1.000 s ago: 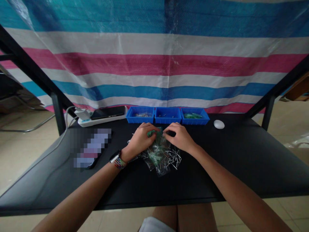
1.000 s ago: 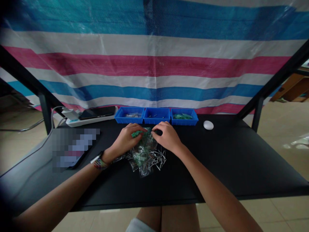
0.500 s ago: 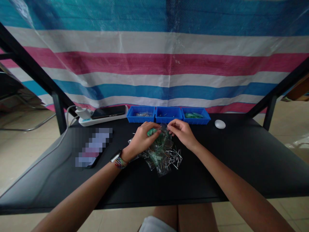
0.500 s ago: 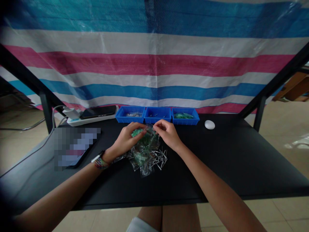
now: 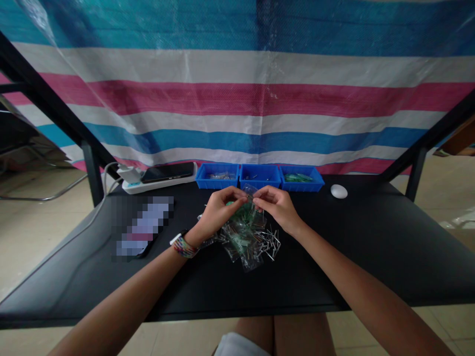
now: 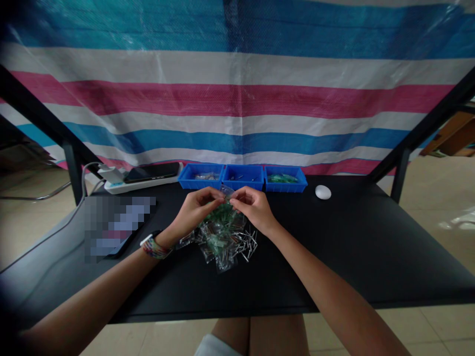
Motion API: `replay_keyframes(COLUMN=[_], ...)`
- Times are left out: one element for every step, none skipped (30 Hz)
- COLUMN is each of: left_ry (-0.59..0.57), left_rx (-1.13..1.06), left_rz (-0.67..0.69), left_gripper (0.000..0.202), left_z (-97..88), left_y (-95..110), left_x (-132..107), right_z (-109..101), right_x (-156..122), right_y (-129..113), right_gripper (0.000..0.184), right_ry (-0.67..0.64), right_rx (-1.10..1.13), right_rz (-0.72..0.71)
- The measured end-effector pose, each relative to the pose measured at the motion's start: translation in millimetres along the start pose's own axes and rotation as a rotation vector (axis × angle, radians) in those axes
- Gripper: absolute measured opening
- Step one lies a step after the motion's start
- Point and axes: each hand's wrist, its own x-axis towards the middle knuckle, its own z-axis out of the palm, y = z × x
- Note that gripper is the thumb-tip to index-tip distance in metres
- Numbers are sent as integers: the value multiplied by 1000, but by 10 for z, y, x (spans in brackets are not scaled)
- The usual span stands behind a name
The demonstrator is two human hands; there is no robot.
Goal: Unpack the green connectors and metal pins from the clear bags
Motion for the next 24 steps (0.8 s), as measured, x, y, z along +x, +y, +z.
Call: replay_keyframes(left_ry=[6,9,11,8,1,-7,-14,-21,-33,-50,-63,-75,-83,-84,-77,-65,-52,-37,-22,-11,-5,-5,-10,-18], left_rx=[3,8,8,-2,-21,-49,-83,-116,-138,-146,-143,-136,-128,-127,-133,-145,-157,-165,-166,-162,-154,-143,-130,-119], left_rz=[-7,-12,-15,-22,-33,-47,-63,-79,-90,-95,-94,-93,-93,-93,-90,-83,-73,-58,-41,-26,-12,-2,6,11], left_gripper=[26,30,36,41,46,50,53,55,55,52,47,41,36,33,32,33,34,35,34,33,32,30,28,27], left_z=[-1,-3,-6,-9,-11,-13,-15,-16,-17,-19,-20,-22,-23,-23,-23,-22,-21,-20,-20,-20,-20,-21,-22,-21], left_y=[7,14,22,30,35,39,40,41,41,42,44,47,49,49,48,43,37,29,22,18,17,19,23,30], left_x=[-4,-8,-11,-13,-14,-15,-15,-15,-14,-14,-14,-13,-11,-9,-5,-1,3,7,10,13,13,13,11,9], right_z=[-3,-7,-11,-15,-15,-12,-6,3,14,26,37,47,54,57,58,56,52,45,35,25,14,5,-2,-4], right_x=[-5,-11,-20,-30,-43,-57,-72,-87,-100,-112,-120,-126,-127,-125,-120,-112,-102,-91,-80,-70,-61,-55,-50,-49], right_y=[-3,-9,-19,-32,-50,-70,-92,-113,-133,-148,-158,-160,-155,-143,-125,-104,-82,-63,-48,-38,-35,-38,-44,-53], right_gripper=[29,27,24,21,17,14,11,9,7,7,7,8,8,9,10,11,12,12,12,14,16,21,26,31], right_ry=[21,51,82,110,129,137,134,125,117,113,113,114,113,110,104,100,98,96,97,97,91,76,54,30], right_rx=[-16,-40,-75,-119,-164,-203,-236,-265,-294,-326,-361,-391,-411,-415,-403,-376,-332,-272,-202,-128,-55,8,58,94], right_rz=[-18,-43,-79,-126,-182,-243,-301,-349,-386,-414,-434,-445,-447,-442,-428,-406,-376,-336,-285,-226,-162,-98,-40,5])
